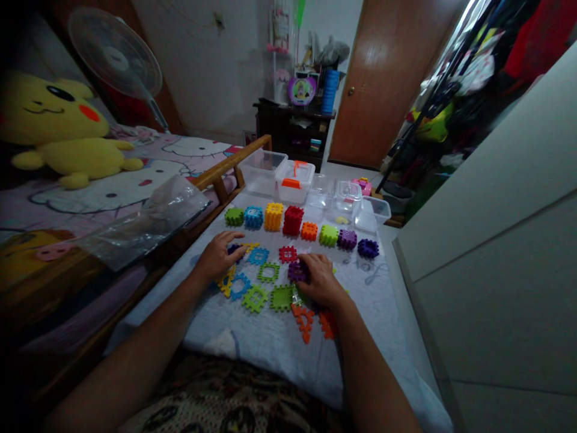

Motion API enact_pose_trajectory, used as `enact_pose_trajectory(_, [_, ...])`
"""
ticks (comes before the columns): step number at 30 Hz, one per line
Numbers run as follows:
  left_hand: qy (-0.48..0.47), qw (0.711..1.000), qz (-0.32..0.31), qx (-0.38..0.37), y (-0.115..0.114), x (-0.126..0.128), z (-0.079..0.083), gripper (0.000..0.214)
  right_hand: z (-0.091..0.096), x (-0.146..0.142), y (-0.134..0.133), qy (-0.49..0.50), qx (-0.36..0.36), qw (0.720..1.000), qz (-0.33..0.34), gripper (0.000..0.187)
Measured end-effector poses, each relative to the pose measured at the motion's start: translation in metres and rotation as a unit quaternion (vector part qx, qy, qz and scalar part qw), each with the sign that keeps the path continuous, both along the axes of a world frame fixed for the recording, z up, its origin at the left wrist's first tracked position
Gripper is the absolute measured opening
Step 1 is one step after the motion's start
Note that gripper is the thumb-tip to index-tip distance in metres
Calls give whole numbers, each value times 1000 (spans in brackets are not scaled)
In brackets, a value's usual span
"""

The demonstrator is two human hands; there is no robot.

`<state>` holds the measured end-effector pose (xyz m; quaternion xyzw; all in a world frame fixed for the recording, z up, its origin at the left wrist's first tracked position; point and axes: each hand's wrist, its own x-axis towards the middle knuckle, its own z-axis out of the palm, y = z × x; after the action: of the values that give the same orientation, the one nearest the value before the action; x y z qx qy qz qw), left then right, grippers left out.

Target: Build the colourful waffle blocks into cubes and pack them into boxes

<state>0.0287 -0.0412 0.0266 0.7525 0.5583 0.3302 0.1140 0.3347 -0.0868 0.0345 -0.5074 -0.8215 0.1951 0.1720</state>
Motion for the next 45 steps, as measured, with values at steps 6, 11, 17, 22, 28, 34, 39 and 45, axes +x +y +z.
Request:
enact_pose_trajectory(6, [-116,987,97,-49,2,-17,-18,42,-2,1,0,5,-2,1000,-5,60])
enact_pose_trajectory(11, [-160,977,109,-90,2,-16,-24,43,-7,0,1,5,17,1000,-11,61])
enact_pose_trajectory(17, [-155,977,111,-97,5,-19,-28,43,-11,4,2,36,38,998,-25,59])
enact_pose_trajectory(22, [-140,979,109,-98,5,-20,-29,43,-5,29,10,71,73,992,-68,59])
enact_pose_trajectory(28, [-134,982,96,-92,5,-20,-28,44,12,94,44,61,141,972,-177,60])
enact_pose_trajectory(34, [-134,982,93,-92,4,-19,-26,43,15,140,86,12,120,973,-197,60])
enact_pose_trajectory(39, [-128,983,98,-88,4,-19,-27,41,8,147,101,-16,92,982,-166,62])
enact_pose_trajectory(45, [-121,984,93,-88,5,-21,-28,42,6,147,102,-41,77,983,-159,65])
